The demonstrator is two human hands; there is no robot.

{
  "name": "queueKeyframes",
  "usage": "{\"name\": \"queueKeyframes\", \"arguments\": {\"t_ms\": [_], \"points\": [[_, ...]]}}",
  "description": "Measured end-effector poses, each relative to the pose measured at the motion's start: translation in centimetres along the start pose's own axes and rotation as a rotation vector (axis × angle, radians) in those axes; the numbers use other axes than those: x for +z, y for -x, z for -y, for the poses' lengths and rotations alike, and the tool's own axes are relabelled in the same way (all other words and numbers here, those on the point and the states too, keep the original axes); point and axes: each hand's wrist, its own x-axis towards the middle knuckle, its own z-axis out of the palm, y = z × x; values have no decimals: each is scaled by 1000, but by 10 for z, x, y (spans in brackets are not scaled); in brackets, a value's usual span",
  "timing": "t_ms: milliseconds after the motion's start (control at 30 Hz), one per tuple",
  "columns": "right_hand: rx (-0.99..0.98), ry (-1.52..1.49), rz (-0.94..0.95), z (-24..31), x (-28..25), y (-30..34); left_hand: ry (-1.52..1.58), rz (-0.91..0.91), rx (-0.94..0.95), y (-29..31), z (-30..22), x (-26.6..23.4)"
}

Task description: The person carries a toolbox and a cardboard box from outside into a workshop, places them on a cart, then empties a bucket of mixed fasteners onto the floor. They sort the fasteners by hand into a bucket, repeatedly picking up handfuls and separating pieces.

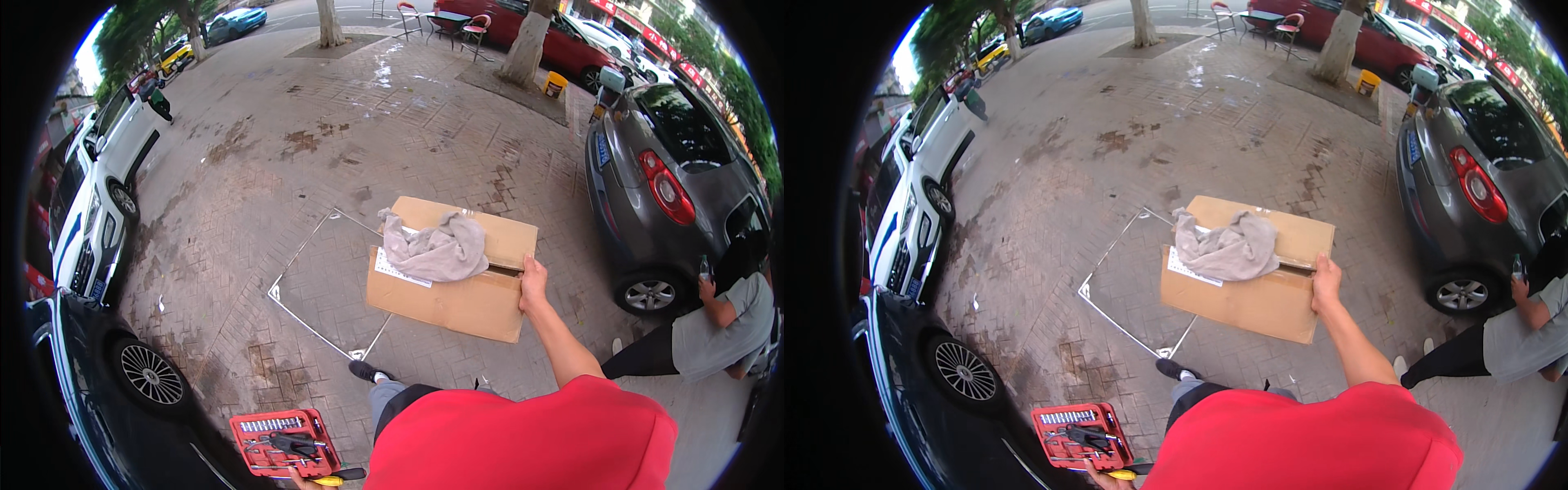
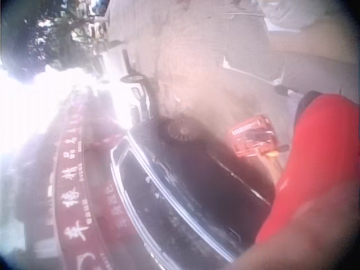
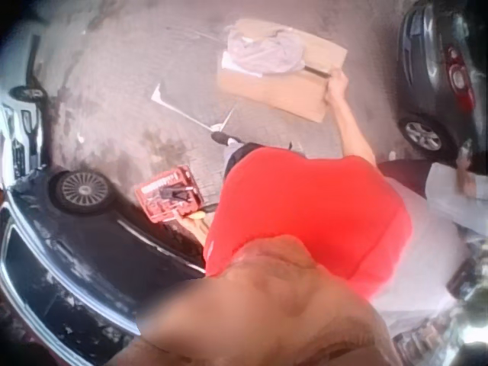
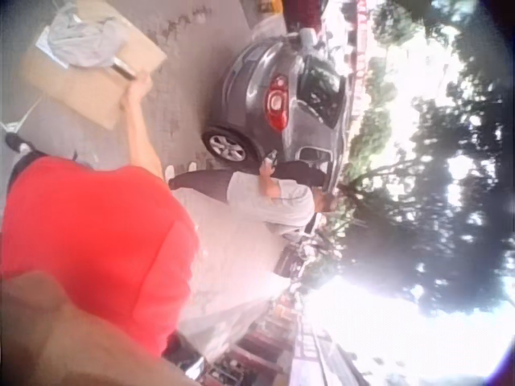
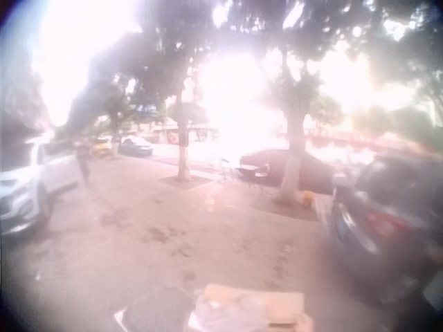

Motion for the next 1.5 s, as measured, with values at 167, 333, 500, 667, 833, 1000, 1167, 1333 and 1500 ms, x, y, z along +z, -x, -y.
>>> {"name": "queueKeyframes", "arguments": {"t_ms": [167,333,500,667,833,1000,1167,1333,1500], "points": [[-49,-19,15,-42,243,-3,120,-44,-48,-213,-107,78],[51,-29,142,-75,471,17,104,-89,84,-409,-223,146],[56,-10,316,-137,723,-10,108,-73,180,-584,-303,210],[90,74,557,-177,1026,-45,195,-125,257,-730,-363,285],[161,58,752,-212,1328,-36,301,-240,340,-863,-436,339],[188,-3,874,-269,1593,3,363,-272,389,-1034,-510,363],[226,-37,948,-336,1852,57,367,-319,419,-1253,-635,379],[159,52,905,-398,2106,100,304,-304,365,-1484,-800,421],[228,40,959,-458,2345,155,286,-235,434,-1705,-942,463]]}}
